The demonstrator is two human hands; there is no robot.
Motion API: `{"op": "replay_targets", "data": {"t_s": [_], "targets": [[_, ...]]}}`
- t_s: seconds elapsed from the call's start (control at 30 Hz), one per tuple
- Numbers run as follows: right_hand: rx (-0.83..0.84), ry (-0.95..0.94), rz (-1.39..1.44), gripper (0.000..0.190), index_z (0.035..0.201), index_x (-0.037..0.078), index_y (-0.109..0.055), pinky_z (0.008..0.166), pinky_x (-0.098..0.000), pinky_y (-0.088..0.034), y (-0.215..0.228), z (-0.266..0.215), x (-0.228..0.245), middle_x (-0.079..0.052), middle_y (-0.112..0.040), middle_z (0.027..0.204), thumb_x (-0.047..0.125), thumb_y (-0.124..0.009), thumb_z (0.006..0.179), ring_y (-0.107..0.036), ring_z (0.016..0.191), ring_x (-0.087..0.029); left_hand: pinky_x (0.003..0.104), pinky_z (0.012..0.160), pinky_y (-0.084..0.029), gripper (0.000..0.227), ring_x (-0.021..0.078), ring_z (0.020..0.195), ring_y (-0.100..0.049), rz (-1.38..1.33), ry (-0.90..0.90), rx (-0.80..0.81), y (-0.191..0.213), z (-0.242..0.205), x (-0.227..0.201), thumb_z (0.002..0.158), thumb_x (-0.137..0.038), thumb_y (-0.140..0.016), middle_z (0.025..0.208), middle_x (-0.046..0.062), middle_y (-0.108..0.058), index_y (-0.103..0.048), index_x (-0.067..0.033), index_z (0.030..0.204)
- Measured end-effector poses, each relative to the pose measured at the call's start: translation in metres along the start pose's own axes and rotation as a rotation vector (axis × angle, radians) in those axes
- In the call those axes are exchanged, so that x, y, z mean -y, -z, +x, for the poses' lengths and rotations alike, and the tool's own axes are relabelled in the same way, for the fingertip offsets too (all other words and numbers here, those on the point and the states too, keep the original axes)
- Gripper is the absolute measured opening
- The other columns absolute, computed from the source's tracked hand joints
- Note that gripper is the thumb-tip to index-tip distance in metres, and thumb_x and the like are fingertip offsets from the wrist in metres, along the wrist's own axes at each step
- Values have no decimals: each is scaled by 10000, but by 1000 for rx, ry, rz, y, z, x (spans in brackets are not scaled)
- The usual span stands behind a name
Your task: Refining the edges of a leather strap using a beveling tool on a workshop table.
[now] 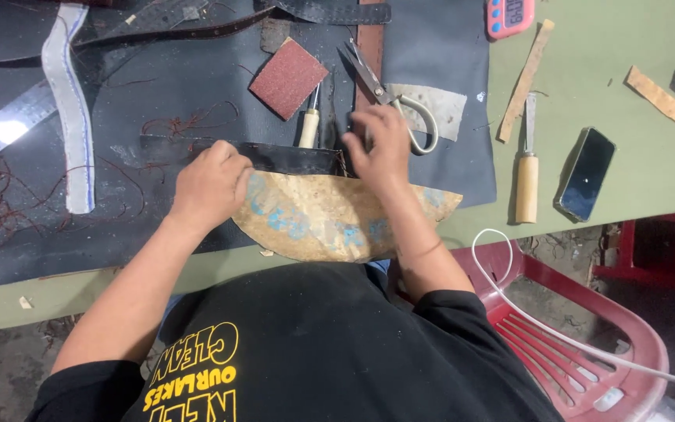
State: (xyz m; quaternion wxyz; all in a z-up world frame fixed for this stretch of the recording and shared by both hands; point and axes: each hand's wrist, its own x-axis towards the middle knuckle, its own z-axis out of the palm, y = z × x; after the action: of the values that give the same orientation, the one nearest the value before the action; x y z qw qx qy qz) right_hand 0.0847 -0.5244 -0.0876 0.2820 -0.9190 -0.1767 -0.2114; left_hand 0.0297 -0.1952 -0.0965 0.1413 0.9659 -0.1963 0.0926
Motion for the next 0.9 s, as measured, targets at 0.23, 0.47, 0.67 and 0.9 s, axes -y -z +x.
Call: {"op": "replay_targets", "data": {"t_s": [0.23, 0.47, 0.67, 0.9], "targets": [[144, -7, 4, 294, 1173, 213, -745, 1097, -597, -286, -29, -26, 37, -79, -662, 1231, 314, -800, 902, -579, 1246, -341, 480, 922, -497, 347, 350, 1250, -562, -54, -34, -119, 6, 15, 12, 936, -444, -691, 1280, 90, -587, -690, -148, 1116], [154, -16, 61, 294, 1160, 231, -745, 1064, -548, -338, -37, -25, 15, -46, -677, 1188, 271, -821, 879, -607, 1218, -305, 459, 906, -489, 536, 300, 1078, -658, 75, -7, 200, 17, 23, 13, 807, -346, -730, 1051, 59, -676, -694, -170, 1312], [116, -43, 111, 260, 1177, 128, -737, 1016, -474, -482, -15, -2, 6, -92, -692, 1183, 158, -773, 921, -642, 1158, -330, 436, 766, -528, 325, 301, 894, -697, -391, 405, 347, 78, 24, 40, 986, -203, -594, 1010, 112, -755, -741, -114, 1262], [82, 92, 114, 263, 1206, 69, -708, 1059, -513, -498, -18, 15, 62, -119, -675, 1228, 197, -717, 976, -615, 1197, -348, 252, 976, -518, 192, 89, 1069, -636, -1113, 778, -368, 76, 12, 99, 1052, -303, -678, 1124, -59, -682, -673, -172, 1193]]}}
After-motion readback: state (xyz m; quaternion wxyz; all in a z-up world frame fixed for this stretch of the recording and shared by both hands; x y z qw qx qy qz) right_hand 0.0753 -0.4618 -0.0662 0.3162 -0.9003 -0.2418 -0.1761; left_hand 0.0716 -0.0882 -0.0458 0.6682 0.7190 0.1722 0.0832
